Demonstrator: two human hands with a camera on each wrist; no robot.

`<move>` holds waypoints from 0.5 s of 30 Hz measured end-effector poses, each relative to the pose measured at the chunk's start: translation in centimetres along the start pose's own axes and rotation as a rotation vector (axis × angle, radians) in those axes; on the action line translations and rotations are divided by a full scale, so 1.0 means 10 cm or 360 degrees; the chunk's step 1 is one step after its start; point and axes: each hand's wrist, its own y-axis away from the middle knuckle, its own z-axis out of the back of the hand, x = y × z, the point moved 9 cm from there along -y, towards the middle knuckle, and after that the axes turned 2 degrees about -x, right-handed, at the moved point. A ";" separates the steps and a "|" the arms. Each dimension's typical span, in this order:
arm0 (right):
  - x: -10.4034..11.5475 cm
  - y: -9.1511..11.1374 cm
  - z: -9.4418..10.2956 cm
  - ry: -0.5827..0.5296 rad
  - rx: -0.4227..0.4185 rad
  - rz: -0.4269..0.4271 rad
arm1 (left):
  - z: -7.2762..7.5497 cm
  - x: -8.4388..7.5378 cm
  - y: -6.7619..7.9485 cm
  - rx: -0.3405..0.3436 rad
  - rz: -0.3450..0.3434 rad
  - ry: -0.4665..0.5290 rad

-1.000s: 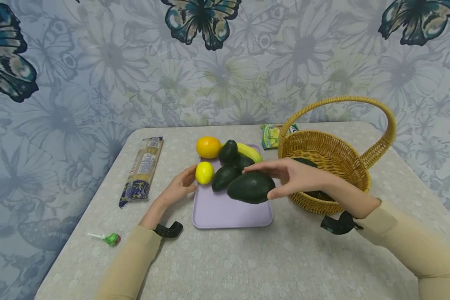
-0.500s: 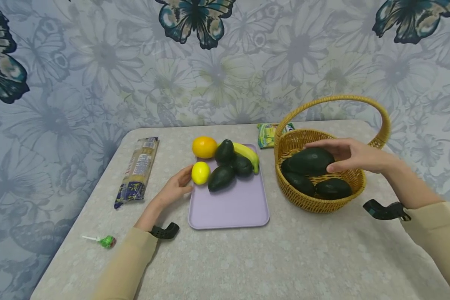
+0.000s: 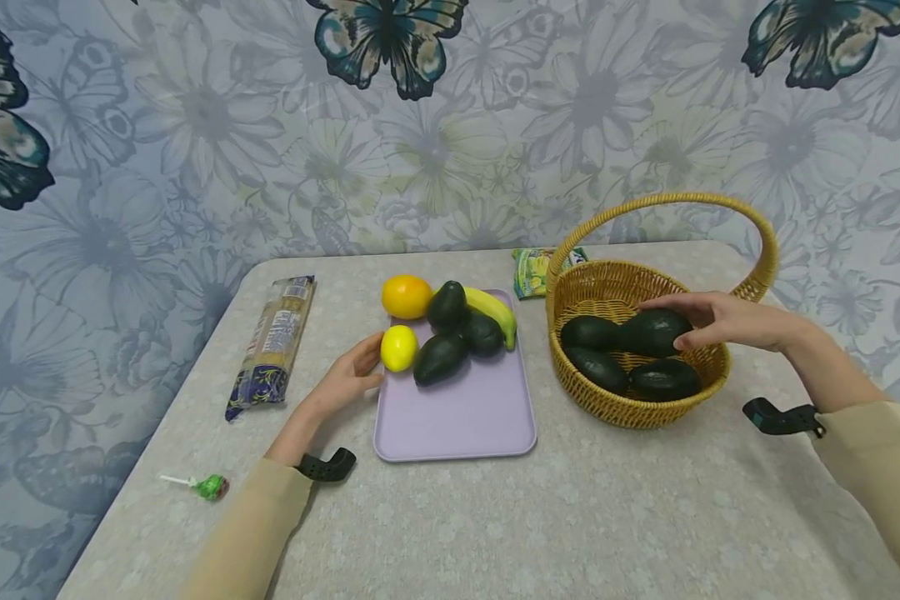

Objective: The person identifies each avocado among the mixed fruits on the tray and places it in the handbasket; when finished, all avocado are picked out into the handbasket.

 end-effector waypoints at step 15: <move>-0.28 -0.20 -0.15 -0.0187 0.0088 -0.0114 | 0.01 0.01 0.00 0.0011 -0.0013 0.0041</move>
